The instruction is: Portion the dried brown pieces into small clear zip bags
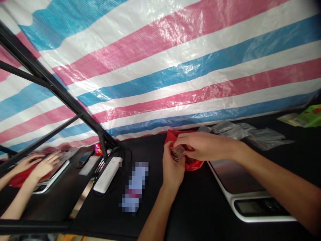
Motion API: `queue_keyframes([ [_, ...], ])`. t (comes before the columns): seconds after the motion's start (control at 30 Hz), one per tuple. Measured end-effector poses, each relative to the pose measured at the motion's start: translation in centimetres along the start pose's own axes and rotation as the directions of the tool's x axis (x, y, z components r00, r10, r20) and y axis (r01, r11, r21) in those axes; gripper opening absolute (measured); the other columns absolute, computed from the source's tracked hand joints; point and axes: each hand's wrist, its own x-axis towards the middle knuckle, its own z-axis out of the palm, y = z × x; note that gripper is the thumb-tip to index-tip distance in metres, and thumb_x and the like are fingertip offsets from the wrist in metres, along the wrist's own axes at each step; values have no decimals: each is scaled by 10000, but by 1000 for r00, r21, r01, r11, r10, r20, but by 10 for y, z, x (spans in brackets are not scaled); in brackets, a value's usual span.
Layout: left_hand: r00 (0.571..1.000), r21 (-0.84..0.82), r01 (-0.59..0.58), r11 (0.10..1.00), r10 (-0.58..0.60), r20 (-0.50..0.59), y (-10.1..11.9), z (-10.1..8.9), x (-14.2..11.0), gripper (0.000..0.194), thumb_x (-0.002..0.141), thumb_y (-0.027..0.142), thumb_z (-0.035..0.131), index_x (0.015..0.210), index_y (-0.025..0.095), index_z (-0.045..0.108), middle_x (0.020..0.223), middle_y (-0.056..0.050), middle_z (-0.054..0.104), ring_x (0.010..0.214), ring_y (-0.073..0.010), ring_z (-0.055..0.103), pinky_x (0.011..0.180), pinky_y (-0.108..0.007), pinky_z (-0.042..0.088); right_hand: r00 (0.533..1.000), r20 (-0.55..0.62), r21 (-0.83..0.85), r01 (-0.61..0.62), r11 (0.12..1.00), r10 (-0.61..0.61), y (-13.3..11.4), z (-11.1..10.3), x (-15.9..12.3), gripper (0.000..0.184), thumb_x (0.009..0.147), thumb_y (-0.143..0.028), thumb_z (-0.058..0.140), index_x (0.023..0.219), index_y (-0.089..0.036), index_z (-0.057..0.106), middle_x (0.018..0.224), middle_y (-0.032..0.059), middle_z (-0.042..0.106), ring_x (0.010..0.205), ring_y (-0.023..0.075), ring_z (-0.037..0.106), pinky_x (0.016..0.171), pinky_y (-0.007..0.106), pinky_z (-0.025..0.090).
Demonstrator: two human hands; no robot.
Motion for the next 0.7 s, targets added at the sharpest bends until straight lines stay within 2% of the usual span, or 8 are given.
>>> queue_keyframes([
  [0.1, 1000, -22, 0, 1000, 1, 8, 2, 0, 0, 488, 877, 172, 702, 1332, 234, 537, 1174, -65, 711, 1027, -207, 716, 931, -341, 544, 996, -41, -44, 83, 996, -85, 1, 4, 2, 330, 881, -48, 576, 1091, -232, 752, 1164, 55, 711, 1087, 235, 663, 968, 325, 464],
  [0.37, 999, -46, -40, 998, 40, -3, 5, 1, 1, 413, 914, 221, 699, 1301, 223, 555, 1167, -67, 706, 1012, -195, 708, 915, -328, 550, 989, -90, -85, 106, 991, -113, 0, 4, 1, 423, 906, -31, 554, 1216, -240, 750, 1200, 63, 713, 1134, 245, 663, 993, 346, 480],
  [0.6, 999, -84, -40, 996, 38, -29, 8, 1, 0, 390, 936, 279, 695, 1292, 222, 549, 1133, -64, 701, 987, -193, 708, 896, -323, 549, 989, -122, -80, 80, 994, -89, 0, 0, 1, 304, 947, -114, 569, 1158, -235, 752, 1232, 64, 719, 1169, 252, 667, 1029, 366, 486],
  [0.7, 998, -81, -45, 996, 41, -45, 10, 0, -1, 418, 934, 274, 697, 1312, 235, 524, 1106, -44, 677, 954, -178, 687, 875, -304, 537, 987, -140, -80, 68, 994, -79, -1, -4, 0, 307, 963, -157, 581, 1204, -255, 743, 1281, 64, 711, 1185, 261, 665, 1053, 382, 479],
])
